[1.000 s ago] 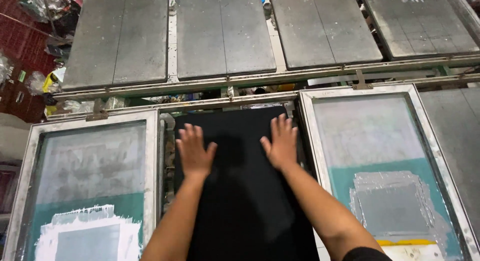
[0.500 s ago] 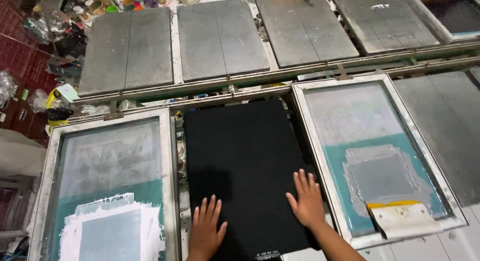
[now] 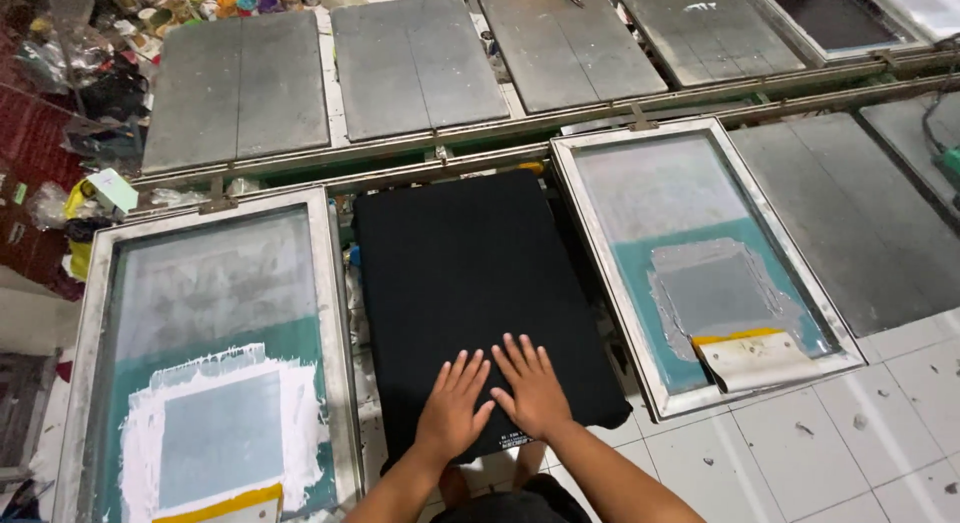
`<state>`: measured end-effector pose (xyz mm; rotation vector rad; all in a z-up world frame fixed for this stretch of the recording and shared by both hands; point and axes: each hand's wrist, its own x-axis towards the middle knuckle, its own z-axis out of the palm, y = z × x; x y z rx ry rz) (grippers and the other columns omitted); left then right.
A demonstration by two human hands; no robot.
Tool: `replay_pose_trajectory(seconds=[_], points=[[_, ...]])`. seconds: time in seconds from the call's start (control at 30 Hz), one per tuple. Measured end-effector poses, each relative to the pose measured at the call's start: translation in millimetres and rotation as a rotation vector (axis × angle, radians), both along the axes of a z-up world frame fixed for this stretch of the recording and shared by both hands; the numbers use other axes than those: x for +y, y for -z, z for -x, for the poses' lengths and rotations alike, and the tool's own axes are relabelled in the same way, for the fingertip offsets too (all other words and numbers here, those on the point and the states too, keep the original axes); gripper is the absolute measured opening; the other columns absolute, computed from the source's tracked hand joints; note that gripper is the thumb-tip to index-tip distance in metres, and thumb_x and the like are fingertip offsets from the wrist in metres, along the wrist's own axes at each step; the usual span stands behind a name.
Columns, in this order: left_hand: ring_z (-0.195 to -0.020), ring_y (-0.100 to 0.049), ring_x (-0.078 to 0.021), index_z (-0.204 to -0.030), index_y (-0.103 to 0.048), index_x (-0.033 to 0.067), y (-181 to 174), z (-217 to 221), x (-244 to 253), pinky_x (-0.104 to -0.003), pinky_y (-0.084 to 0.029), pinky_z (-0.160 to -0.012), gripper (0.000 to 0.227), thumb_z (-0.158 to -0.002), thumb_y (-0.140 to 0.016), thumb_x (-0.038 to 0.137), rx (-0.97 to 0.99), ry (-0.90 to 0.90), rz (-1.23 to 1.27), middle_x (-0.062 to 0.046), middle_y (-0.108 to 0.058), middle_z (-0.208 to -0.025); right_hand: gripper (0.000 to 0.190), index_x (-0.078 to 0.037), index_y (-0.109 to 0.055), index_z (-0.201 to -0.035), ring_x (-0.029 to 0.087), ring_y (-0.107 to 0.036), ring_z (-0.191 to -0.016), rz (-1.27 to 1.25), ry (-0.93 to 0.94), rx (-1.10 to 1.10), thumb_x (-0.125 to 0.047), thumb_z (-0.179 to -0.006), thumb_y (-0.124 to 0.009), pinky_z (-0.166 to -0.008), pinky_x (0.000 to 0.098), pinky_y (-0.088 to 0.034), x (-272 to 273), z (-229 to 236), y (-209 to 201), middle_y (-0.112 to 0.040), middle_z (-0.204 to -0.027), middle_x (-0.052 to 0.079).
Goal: The person uses a heat gun to apply heat to a design on a black t-shirt laid on a workbench. They then smooth the fabric with their hands, flip the shirt over, and reposition it on the table.
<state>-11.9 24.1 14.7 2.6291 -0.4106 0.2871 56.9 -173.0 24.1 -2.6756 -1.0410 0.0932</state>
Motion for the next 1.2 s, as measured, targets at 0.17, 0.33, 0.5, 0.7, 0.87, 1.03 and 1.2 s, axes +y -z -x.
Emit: replay_pose_trajectory(seconds=[0.17,0.33,0.5,0.7,0.87,1.03,1.2], points=[[-0.156,-0.015,-0.0324,-0.161,-0.025,0.0151,-13,38,26,-0.052,-0.014,-0.123,0.070,-0.102,-0.050,0.045,0.359,-0.125,-0.172,-0.009,-0.021,-0.169,0.075,-0.017,-0.017,-0.164,0.035,-0.008,-0.157,0.132,0.173,0.017,-0.055,-0.104,-0.041,-0.124,0.0521,-0.011,-56,2,3,-0.012,-0.172,0.008],[-0.154,-0.024,-0.0333,-0.161,-0.029,0.0172,35,75,37,-0.053,-0.024,-0.120,0.076,-0.096,-0.055,0.046,0.197,-0.316,-0.271,-0.005,-0.026,-0.169,0.076,-0.014,-0.015,-0.164,0.035,-0.005,-0.157,0.135,0.135,0.002,-0.057,-0.105,-0.037,-0.124,0.0509,-0.011,-105,14,16,-0.009,-0.172,0.009],[-0.158,-0.022,-0.0341,-0.161,-0.032,0.0181,39,94,9,-0.058,-0.024,-0.120,0.070,-0.097,-0.050,0.042,0.088,-0.521,-0.215,-0.005,-0.027,-0.170,0.081,-0.011,-0.009,-0.164,0.033,0.003,-0.158,0.123,0.035,0.150,-0.056,-0.106,-0.041,-0.126,0.0506,-0.004,-149,26,8,-0.003,-0.173,0.009],[-0.158,-0.012,-0.0326,-0.162,-0.023,0.0139,28,116,-20,-0.055,-0.011,-0.125,0.077,-0.100,-0.037,0.057,0.264,-0.674,-0.163,-0.007,-0.017,-0.172,0.083,-0.009,-0.003,-0.164,0.031,0.006,-0.159,0.092,-0.024,0.268,-0.056,-0.106,-0.038,-0.127,0.0473,-0.008,-190,43,-4,0.003,-0.173,0.010],[-0.159,-0.011,-0.0341,-0.159,-0.031,0.0095,21,120,-30,-0.053,-0.007,-0.127,0.077,-0.101,-0.034,0.059,0.305,-0.739,-0.045,-0.012,-0.020,-0.171,0.081,-0.007,-0.014,-0.163,0.036,0.002,-0.159,0.023,0.099,0.359,-0.057,-0.104,-0.038,-0.124,0.0488,-0.017,-189,52,-12,-0.004,-0.173,0.011],[-0.158,-0.011,-0.0391,-0.157,-0.037,0.0115,-10,52,-61,-0.056,-0.010,-0.126,0.072,-0.101,-0.043,0.057,0.261,-0.632,-0.050,-0.016,-0.018,-0.172,0.065,0.001,-0.036,-0.155,0.042,-0.008,-0.157,-0.120,0.142,0.288,-0.041,-0.106,-0.046,-0.123,0.0519,-0.021,-133,43,-56,-0.011,-0.171,0.021],[-0.155,-0.021,-0.0381,-0.161,-0.034,0.0160,34,-26,-71,-0.055,-0.019,-0.124,0.065,-0.106,-0.046,0.048,0.099,-0.346,-0.095,-0.015,-0.025,-0.170,0.060,-0.001,-0.029,-0.160,0.041,-0.009,-0.157,-0.042,0.033,0.307,-0.031,-0.109,-0.041,-0.128,0.0475,-0.016,-55,7,-50,-0.011,-0.171,0.023]])
